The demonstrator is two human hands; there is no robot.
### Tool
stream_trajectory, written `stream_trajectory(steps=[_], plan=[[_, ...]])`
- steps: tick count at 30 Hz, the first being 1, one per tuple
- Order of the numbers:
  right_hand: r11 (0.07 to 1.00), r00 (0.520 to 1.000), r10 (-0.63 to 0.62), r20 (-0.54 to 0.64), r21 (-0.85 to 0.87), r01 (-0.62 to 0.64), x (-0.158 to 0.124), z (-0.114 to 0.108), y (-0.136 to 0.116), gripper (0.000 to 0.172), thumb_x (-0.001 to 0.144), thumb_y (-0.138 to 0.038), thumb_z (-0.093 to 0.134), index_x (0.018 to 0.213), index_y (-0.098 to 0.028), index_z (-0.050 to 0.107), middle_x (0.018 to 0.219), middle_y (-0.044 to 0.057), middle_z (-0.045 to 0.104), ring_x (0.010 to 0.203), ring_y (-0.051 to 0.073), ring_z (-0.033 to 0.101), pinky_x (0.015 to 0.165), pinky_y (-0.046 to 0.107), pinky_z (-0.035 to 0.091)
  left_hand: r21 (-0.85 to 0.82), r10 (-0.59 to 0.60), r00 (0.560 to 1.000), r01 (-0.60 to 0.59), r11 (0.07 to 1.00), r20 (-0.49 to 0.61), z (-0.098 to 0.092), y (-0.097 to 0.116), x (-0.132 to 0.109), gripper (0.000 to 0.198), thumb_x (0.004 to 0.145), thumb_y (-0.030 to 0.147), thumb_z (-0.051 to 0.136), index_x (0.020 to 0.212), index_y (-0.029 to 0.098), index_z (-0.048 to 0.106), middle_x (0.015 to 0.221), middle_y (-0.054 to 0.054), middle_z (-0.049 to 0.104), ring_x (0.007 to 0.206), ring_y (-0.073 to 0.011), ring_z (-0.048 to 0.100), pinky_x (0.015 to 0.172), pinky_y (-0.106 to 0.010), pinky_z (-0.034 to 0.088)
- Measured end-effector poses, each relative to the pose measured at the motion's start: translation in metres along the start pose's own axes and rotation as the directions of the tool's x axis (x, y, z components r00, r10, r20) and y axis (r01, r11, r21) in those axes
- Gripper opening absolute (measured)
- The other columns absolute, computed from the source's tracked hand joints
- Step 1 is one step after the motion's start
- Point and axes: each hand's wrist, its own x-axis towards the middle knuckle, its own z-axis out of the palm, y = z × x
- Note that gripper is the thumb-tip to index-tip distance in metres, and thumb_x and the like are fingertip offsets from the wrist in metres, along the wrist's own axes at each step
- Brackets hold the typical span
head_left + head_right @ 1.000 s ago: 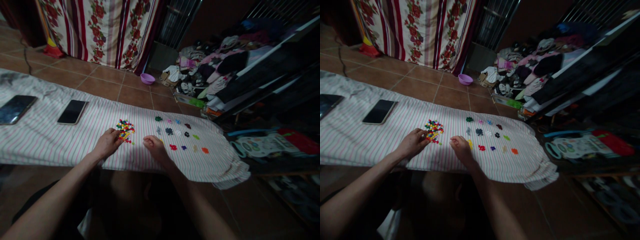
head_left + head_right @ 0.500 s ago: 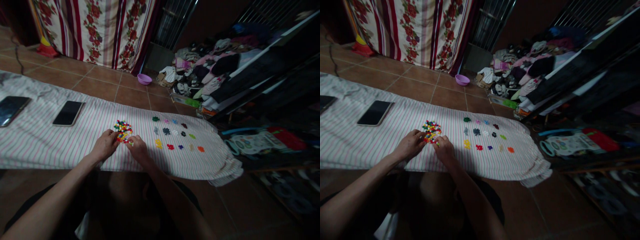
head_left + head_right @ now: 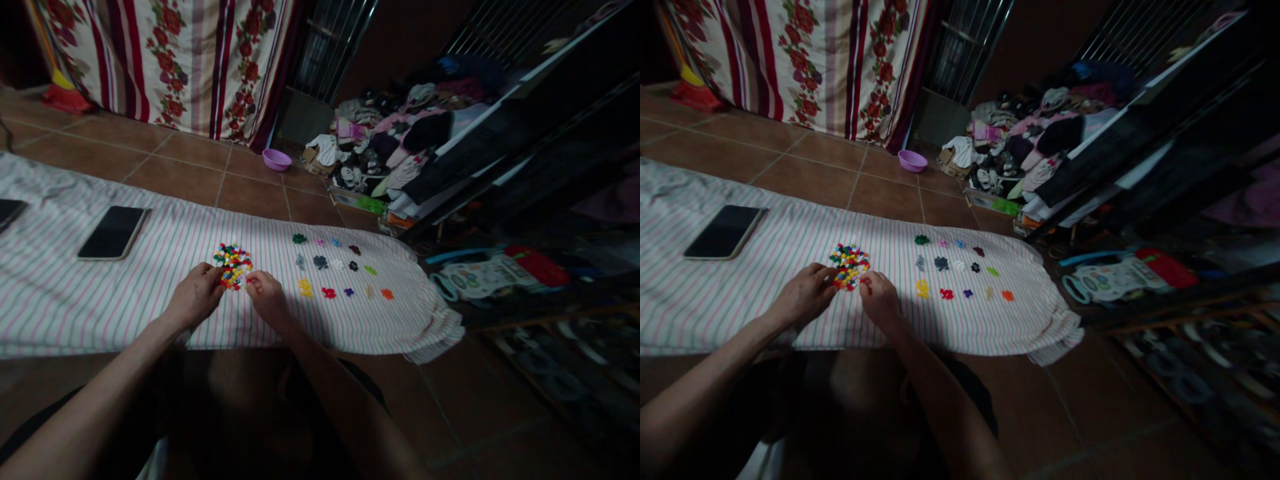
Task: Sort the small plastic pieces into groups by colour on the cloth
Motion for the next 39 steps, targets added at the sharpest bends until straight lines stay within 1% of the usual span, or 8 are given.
stream_trajectory(steps=[5,11,19,22,26,30,35,39], plan=[[0.998,0.998,0.019,-0.066,0.057,-0.015,0.000,-0.011,0.003,0.016,0.079,-0.017,0.049,0.087,-0.020,0.063,0.084,0.003,0.065,0.075,0.015,0.060,0.075,0.028,0.049,-0.012,0.016,1.000,-0.016,1.000,0.013,0.001,-0.002,0.000,0.035,0.087,0.032,0.043,0.114,0.015,0.058,0.106,-0.012,0.058,0.096,-0.0238,0.059,0.083,-0.037,0.049],[0.994,0.984,0.101,-0.146,0.054,-0.094,-0.007,-0.051,0.023,0.018,0.079,-0.024,0.050,0.087,-0.020,0.066,0.079,0.003,0.064,0.068,0.015,0.060,0.068,0.027,0.049,-0.016,0.006,0.999,-0.005,1.000,0.044,-0.004,0.000,0.000,0.038,0.088,0.033,0.041,0.115,0.013,0.058,0.109,-0.013,0.057,0.096,-0.0243,0.059,0.085,-0.038,0.048],[0.950,0.955,0.094,-0.280,-0.263,-0.170,-0.030,-0.119,0.076,0.021,0.079,-0.027,0.048,0.084,-0.020,0.067,0.088,0.008,0.068,0.086,0.022,0.061,0.080,0.035,0.047,-0.005,0.005,1.000,-0.005,1.000,0.022,-0.001,-0.002,0.000,0.037,0.088,0.034,0.042,0.114,0.016,0.059,0.109,-0.012,0.058,0.097,-0.0232,0.059,0.086,-0.036,0.048],[0.919,0.963,0.079,-0.257,-0.355,-0.170,-0.041,-0.134,0.093,0.020,0.080,-0.026,0.048,0.084,-0.020,0.067,0.088,0.007,0.069,0.090,0.023,0.060,0.087,0.039,0.044,-0.002,0.012,1.000,-0.012,1.000,0.022,0.001,-0.003,0.000,0.038,0.088,0.035,0.041,0.115,0.015,0.059,0.110,-0.012,0.058,0.098,-0.0240,0.059,0.087,-0.037,0.048],[0.917,0.978,0.068,-0.196,-0.375,-0.138,-0.051,-0.138,0.108,0.021,0.081,-0.025,0.047,0.085,-0.021,0.067,0.088,0.006,0.070,0.091,0.023,0.060,0.087,0.039,0.044,0.004,0.006,0.999,-0.006,1.000,0.031,0.000,-0.003,0.000,0.040,0.089,0.036,0.039,0.115,0.013,0.059,0.109,-0.013,0.058,0.097,-0.0244,0.059,0.087,-0.038,0.048],[0.912,0.976,0.083,-0.202,-0.379,-0.156,-0.053,-0.135,0.118,0.023,0.082,-0.027,0.047,0.086,-0.020,0.069,0.089,0.007,0.071,0.088,0.022,0.062,0.086,0.039,0.046,0.002,0.015,1.000,-0.015,1.000,0.013,0.001,-0.003,0.000,0.040,0.089,0.037,0.039,0.115,0.014,0.059,0.107,-0.012,0.058,0.095,-0.0233,0.060,0.085,-0.037,0.048],[0.925,0.972,0.090,-0.219,-0.343,-0.163,-0.052,-0.134,0.122,0.029,0.087,-0.030,0.043,0.092,-0.019,0.070,0.095,0.009,0.072,0.091,0.023,0.064,0.087,0.041,0.048,0.002,0.038,0.999,-0.038,0.999,-0.010,0.003,-0.006,0.000,0.040,0.089,0.038,0.037,0.114,0.015,0.060,0.107,-0.012,0.059,0.096,-0.0237,0.060,0.085,-0.037,0.048],[0.948,0.982,0.039,-0.186,-0.305,-0.095,-0.054,-0.131,0.121,0.026,0.086,-0.032,0.050,0.097,-0.021,0.070,0.102,0.009,0.071,0.099,0.023,0.063,0.092,0.041,0.048,0.003,0.039,0.999,-0.039,0.999,-0.007,0.002,-0.006,0.000,0.040,0.089,0.038,0.037,0.112,0.014,0.060,0.106,-0.013,0.059,0.096,-0.0240,0.060,0.086,-0.037,0.048]])
